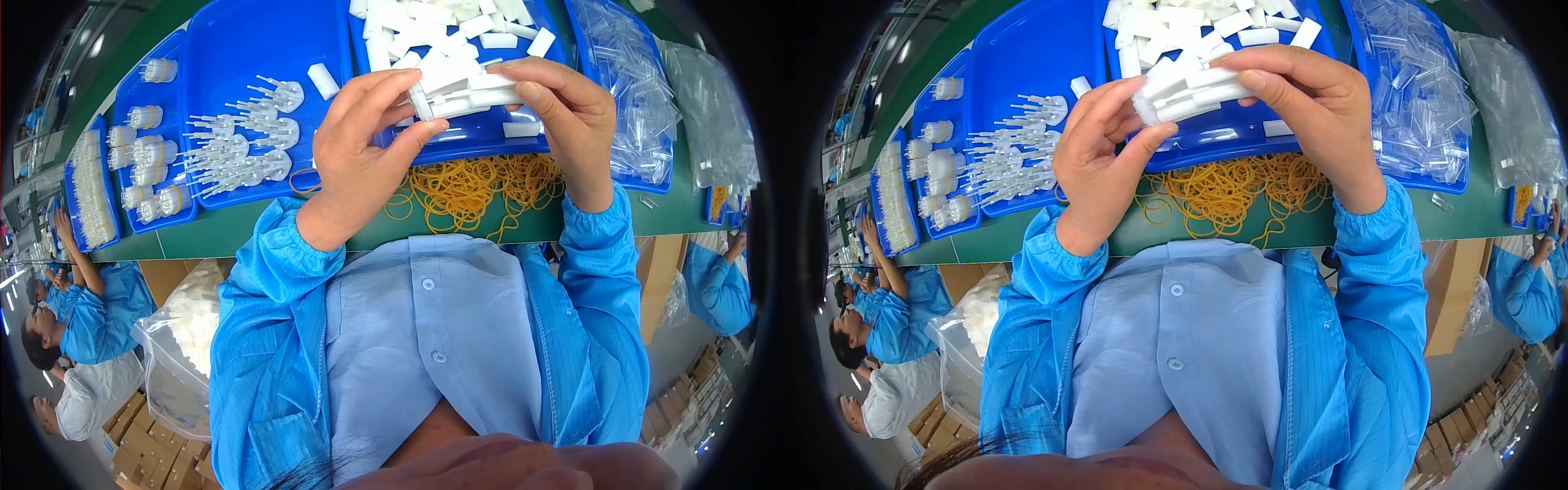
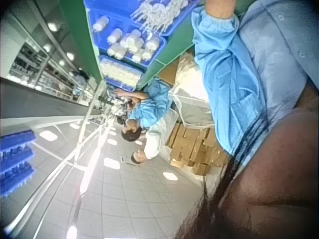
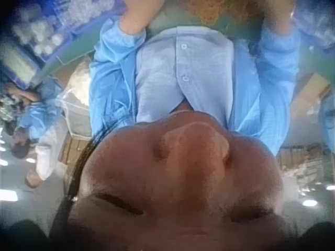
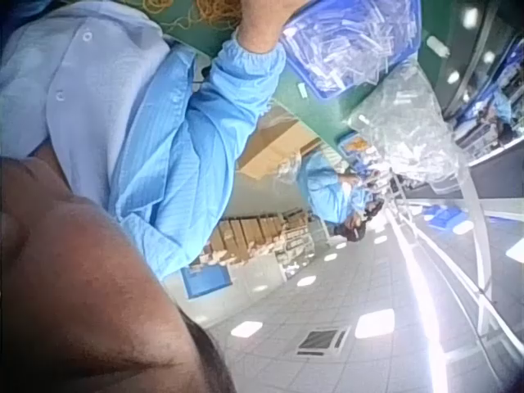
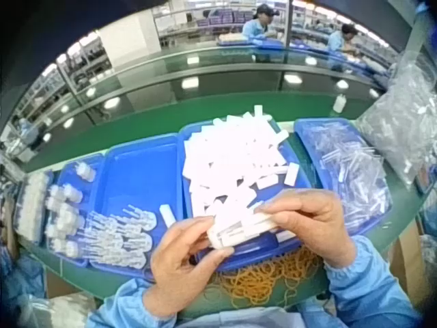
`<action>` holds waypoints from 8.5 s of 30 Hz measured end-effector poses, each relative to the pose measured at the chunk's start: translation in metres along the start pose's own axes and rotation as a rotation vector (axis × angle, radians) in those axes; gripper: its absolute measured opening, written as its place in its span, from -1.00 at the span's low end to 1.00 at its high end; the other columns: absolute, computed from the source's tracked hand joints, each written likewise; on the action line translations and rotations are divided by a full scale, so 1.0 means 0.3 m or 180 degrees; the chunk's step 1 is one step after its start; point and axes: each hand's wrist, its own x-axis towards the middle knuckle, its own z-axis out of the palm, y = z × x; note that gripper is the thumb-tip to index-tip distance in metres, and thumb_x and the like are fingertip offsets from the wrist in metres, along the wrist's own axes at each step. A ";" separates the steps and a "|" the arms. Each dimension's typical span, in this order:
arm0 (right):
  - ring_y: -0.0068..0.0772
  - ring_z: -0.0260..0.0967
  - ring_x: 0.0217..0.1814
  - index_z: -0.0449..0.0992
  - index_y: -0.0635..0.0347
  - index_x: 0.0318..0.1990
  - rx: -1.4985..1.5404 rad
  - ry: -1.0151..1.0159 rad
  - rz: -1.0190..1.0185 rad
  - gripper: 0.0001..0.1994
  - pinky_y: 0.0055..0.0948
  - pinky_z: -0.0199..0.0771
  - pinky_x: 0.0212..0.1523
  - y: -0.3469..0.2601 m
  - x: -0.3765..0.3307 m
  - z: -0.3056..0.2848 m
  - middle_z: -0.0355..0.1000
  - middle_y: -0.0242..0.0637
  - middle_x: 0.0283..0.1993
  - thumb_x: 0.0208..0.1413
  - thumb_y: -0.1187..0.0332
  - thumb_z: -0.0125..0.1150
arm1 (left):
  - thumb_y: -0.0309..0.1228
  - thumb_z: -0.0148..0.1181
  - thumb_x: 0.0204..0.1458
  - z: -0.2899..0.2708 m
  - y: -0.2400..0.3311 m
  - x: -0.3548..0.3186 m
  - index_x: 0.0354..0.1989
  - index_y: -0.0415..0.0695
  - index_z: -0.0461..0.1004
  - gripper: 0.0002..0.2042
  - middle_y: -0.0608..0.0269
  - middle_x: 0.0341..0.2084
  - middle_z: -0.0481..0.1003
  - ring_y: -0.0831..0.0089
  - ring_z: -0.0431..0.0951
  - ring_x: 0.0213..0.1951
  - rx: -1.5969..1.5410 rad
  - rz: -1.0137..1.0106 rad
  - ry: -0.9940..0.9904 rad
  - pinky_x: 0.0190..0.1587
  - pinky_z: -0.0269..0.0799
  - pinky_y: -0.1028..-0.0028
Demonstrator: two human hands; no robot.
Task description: The person manually assembles white plastic housings and metal contact pins into electronic sensor components, then secures them with rubber bands.
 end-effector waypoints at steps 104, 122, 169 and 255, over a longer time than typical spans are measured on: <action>-0.09 0.30 0.06 0.49 0.13 -0.07 -0.3944 -0.0370 0.0276 -0.68 -0.24 0.34 0.05 -0.014 -0.266 -0.417 0.41 -0.17 -0.07 -0.06 0.46 0.25 | -0.59 0.17 0.07 -0.001 0.027 -0.015 0.04 -0.21 0.41 -0.67 0.15 -0.13 0.47 0.50 0.51 -0.14 -0.0800 -0.1519 -0.1254 -0.10 0.42 0.59; -0.71 0.35 -0.44 0.46 0.21 -0.12 -0.0681 0.0568 0.0591 -0.80 -0.71 0.31 -0.49 -0.089 -0.052 -0.303 0.50 -0.42 -0.32 0.12 0.39 0.22 | -0.69 0.17 0.01 -0.012 0.021 0.012 0.10 -0.31 0.30 -0.58 0.06 -0.04 0.44 0.40 0.48 -0.03 -0.1849 -0.1155 -0.0112 -0.04 0.41 0.54; -0.70 0.26 -0.54 0.46 0.30 -0.05 0.1318 0.0066 0.0745 -0.76 -0.71 0.23 -0.58 0.053 0.008 -0.023 0.46 -0.27 -0.37 0.18 0.39 0.12 | -0.77 0.19 -0.05 0.004 -0.002 0.016 0.02 -0.30 0.38 -0.59 0.08 0.01 0.32 0.25 0.47 0.02 -0.1190 -0.0606 0.0121 0.05 0.50 0.40; -0.61 0.42 -0.48 0.49 0.27 -0.01 0.1002 -0.0062 0.0807 -0.74 -0.66 0.46 -0.46 0.050 0.002 0.004 0.51 -0.24 -0.36 0.18 0.39 0.13 | -0.63 0.29 -0.08 0.004 -0.019 0.005 -0.12 -0.18 0.53 -0.70 0.14 -0.05 0.35 0.40 0.47 -0.05 -0.0325 -0.0356 -0.0001 -0.07 0.52 0.47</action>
